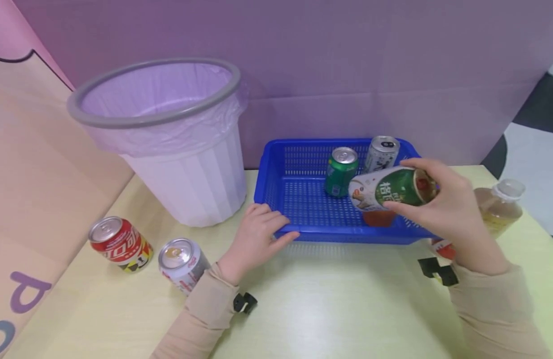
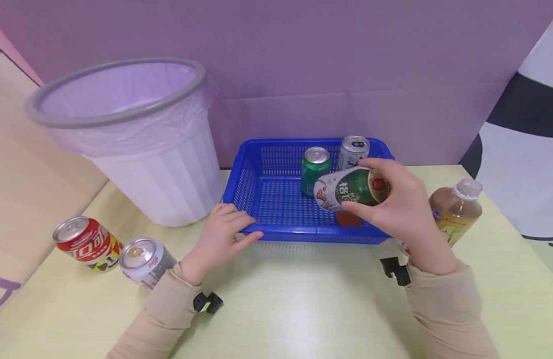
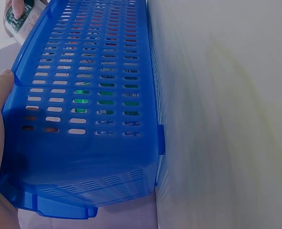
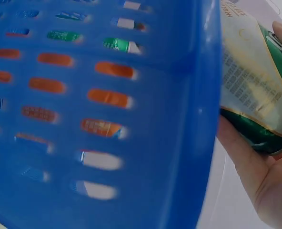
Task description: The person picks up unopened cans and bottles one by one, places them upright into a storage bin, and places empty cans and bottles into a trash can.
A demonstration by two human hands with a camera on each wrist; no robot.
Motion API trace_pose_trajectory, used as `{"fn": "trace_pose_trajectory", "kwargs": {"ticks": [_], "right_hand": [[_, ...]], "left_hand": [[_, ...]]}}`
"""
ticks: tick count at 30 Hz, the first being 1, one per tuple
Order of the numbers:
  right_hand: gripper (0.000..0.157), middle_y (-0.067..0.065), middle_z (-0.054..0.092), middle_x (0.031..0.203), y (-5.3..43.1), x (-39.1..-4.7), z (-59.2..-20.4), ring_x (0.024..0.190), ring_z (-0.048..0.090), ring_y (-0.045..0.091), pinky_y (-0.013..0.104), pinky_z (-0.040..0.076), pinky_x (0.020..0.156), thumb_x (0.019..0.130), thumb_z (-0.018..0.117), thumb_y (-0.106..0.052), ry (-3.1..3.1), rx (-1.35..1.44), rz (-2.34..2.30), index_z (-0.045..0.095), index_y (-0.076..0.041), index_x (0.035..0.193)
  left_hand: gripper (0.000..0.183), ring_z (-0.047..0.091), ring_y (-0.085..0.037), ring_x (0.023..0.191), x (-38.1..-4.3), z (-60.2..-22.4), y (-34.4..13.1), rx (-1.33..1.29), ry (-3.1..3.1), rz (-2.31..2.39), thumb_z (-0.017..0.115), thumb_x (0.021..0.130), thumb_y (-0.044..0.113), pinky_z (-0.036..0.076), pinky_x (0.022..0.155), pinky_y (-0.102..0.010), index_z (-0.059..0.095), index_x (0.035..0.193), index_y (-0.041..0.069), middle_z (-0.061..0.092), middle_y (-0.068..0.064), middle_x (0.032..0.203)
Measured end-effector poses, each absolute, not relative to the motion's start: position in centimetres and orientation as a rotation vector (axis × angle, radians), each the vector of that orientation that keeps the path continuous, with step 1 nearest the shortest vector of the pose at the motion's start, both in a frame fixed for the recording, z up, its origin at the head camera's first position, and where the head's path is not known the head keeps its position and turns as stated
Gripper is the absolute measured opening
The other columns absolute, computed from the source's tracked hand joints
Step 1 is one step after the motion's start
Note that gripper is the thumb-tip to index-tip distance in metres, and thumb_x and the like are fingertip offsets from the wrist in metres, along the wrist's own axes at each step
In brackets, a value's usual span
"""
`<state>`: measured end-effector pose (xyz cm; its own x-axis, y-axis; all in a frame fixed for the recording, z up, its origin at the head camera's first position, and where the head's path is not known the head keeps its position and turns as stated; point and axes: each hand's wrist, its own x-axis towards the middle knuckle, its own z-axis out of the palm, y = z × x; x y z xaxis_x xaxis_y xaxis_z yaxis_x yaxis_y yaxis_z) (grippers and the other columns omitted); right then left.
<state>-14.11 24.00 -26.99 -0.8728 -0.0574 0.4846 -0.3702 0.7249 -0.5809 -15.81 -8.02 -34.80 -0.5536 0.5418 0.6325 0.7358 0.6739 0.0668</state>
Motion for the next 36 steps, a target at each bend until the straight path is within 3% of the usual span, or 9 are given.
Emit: {"fn": "trace_pose_trajectory", "kwargs": {"ticks": [8, 15, 21, 26, 29, 36], "right_hand": [[0.069, 0.015, 0.060, 0.115, 23.1, -14.3, -27.0, 0.083, 0.045, 0.002, 0.001, 0.038, 0.063, 0.062, 0.088, -0.010, -2.487, 0.367, 0.951, 0.057, -0.007, 0.124], [0.068, 0.021, 0.060, 0.115, 22.0, -14.8, -27.4, 0.088, 0.055, 0.027, 0.000, 0.036, 0.065, 0.063, 0.087, -0.008, -2.452, 0.476, 0.946, 0.056, -0.002, 0.124], [0.066, 0.020, 0.061, 0.114, 20.9, -15.4, -28.0, 0.089, 0.059, 0.031, 0.002, 0.036, 0.065, 0.064, 0.086, -0.011, -2.447, 0.469, 0.941, 0.056, -0.002, 0.122], [0.065, 0.021, 0.060, 0.117, 19.8, -15.7, -28.7, 0.094, 0.059, 0.035, 0.033, 0.054, 0.070, 0.066, 0.086, -0.015, -2.479, 0.428, 0.962, 0.056, -0.002, 0.123], [0.065, 0.022, 0.060, 0.117, 19.2, -16.0, -29.1, 0.096, 0.059, 0.037, 0.053, 0.053, 0.071, 0.068, 0.085, -0.019, -2.508, 0.389, 0.971, 0.056, -0.002, 0.123], [0.063, 0.024, 0.064, 0.109, 18.2, -17.0, -30.1, 0.091, 0.061, 0.038, 0.052, 0.052, 0.071, 0.065, 0.087, -0.020, -2.500, 0.354, 0.925, 0.058, 0.000, 0.118]], "left_hand": [[0.029, 0.052, -0.014, 0.071, -15.8, -34.9, -8.1, -0.983, -2.288, -0.452, 0.066, 0.083, 0.039, 0.039, 0.078, -0.033, 0.071, 0.086, 0.011, 0.071, 0.002, 0.081], [0.028, 0.052, -0.014, 0.072, -15.9, -34.9, -8.1, -0.980, -2.290, -0.456, 0.066, 0.083, 0.039, 0.039, 0.079, -0.033, 0.071, 0.086, 0.012, 0.071, 0.002, 0.081], [0.028, 0.052, -0.014, 0.072, -15.8, -34.8, -8.1, -0.979, -2.301, -0.445, 0.065, 0.083, 0.040, 0.039, 0.079, -0.033, 0.071, 0.087, 0.013, 0.071, 0.002, 0.082], [0.028, 0.052, -0.014, 0.072, -15.8, -34.8, -8.0, -0.984, -2.302, -0.446, 0.066, 0.083, 0.040, 0.038, 0.079, -0.032, 0.071, 0.086, 0.013, 0.071, 0.002, 0.081], [0.028, 0.051, -0.014, 0.072, -15.9, -34.8, -8.0, -0.987, -2.296, -0.450, 0.066, 0.083, 0.040, 0.038, 0.079, -0.032, 0.071, 0.086, 0.013, 0.071, 0.002, 0.081], [0.029, 0.051, -0.014, 0.071, -15.9, -34.9, -8.1, -0.994, -2.278, -0.451, 0.065, 0.083, 0.040, 0.038, 0.078, -0.033, 0.071, 0.085, 0.012, 0.070, 0.002, 0.080]]}}
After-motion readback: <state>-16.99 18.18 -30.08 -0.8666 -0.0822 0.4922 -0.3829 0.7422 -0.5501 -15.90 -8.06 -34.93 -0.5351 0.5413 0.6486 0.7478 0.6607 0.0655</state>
